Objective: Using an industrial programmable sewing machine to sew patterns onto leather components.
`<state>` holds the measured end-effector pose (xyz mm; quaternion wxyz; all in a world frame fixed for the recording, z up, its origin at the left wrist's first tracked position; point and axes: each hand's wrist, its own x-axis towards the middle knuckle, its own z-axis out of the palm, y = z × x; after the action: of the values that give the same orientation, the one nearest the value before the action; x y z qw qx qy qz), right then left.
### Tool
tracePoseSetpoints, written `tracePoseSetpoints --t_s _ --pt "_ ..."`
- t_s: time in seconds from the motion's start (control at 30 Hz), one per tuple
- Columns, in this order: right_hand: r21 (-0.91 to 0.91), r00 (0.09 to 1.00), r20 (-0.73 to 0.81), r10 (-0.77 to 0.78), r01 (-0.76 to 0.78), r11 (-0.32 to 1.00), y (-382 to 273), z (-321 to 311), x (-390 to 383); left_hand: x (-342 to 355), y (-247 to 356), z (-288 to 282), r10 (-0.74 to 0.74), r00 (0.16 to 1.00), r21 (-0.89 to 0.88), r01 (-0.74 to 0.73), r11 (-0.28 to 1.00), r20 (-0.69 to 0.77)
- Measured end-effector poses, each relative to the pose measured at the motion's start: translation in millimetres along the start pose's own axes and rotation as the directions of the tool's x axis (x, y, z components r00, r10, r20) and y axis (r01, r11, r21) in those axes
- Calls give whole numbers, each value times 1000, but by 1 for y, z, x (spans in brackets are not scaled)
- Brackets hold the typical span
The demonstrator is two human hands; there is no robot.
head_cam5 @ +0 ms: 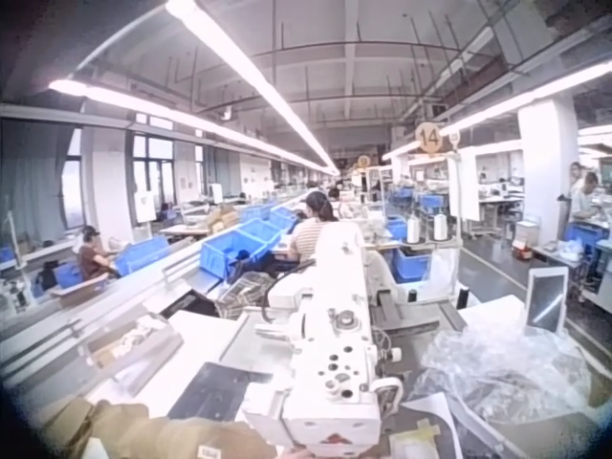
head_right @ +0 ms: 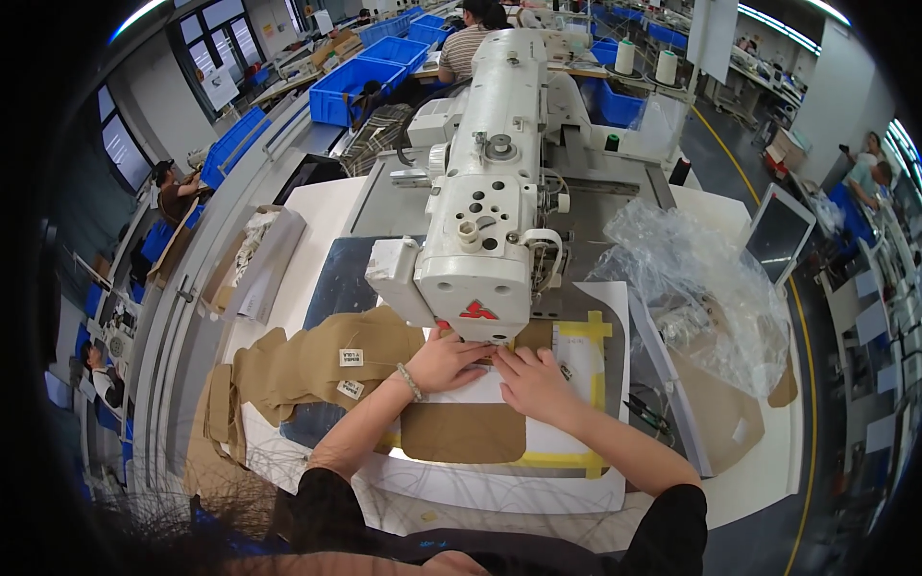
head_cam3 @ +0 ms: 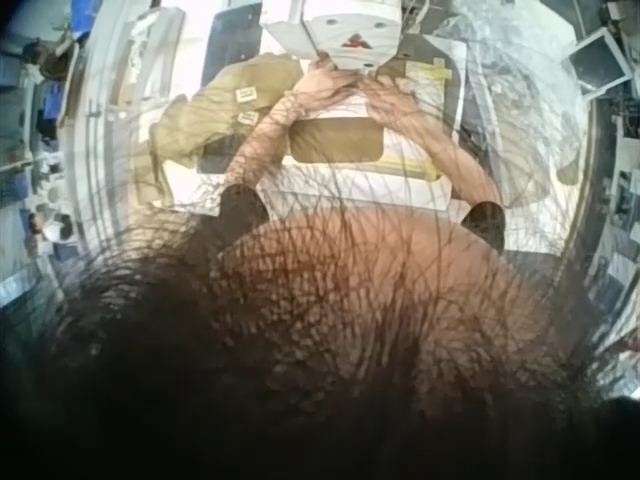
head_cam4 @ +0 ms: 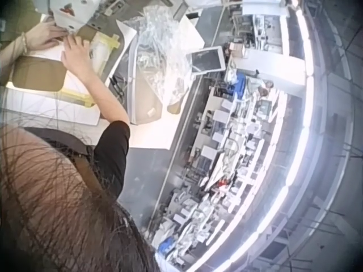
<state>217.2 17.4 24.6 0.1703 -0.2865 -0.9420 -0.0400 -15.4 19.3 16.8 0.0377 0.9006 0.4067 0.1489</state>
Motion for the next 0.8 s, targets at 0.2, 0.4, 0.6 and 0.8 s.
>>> tracePoseSetpoints --t_s 0.2,0.4,0.6,0.8 --pt "-27 1000 10 4 -3 1000 -6 -9 -15 -4 4 7 -36 999 5 36 999 -29" --pt "-13 985 -87 148 -150 989 -3 -25 -57 -4 11 6 -36 998 58 39 998 -52" --pt "-59 917 -89 389 -395 917 4 -54 -102 -5 7 11 -10 994 73 18 997 -105" --pt "-197 771 -179 612 -637 745 9 -71 -152 0 5 5 -65 993 -1 65 998 -100"
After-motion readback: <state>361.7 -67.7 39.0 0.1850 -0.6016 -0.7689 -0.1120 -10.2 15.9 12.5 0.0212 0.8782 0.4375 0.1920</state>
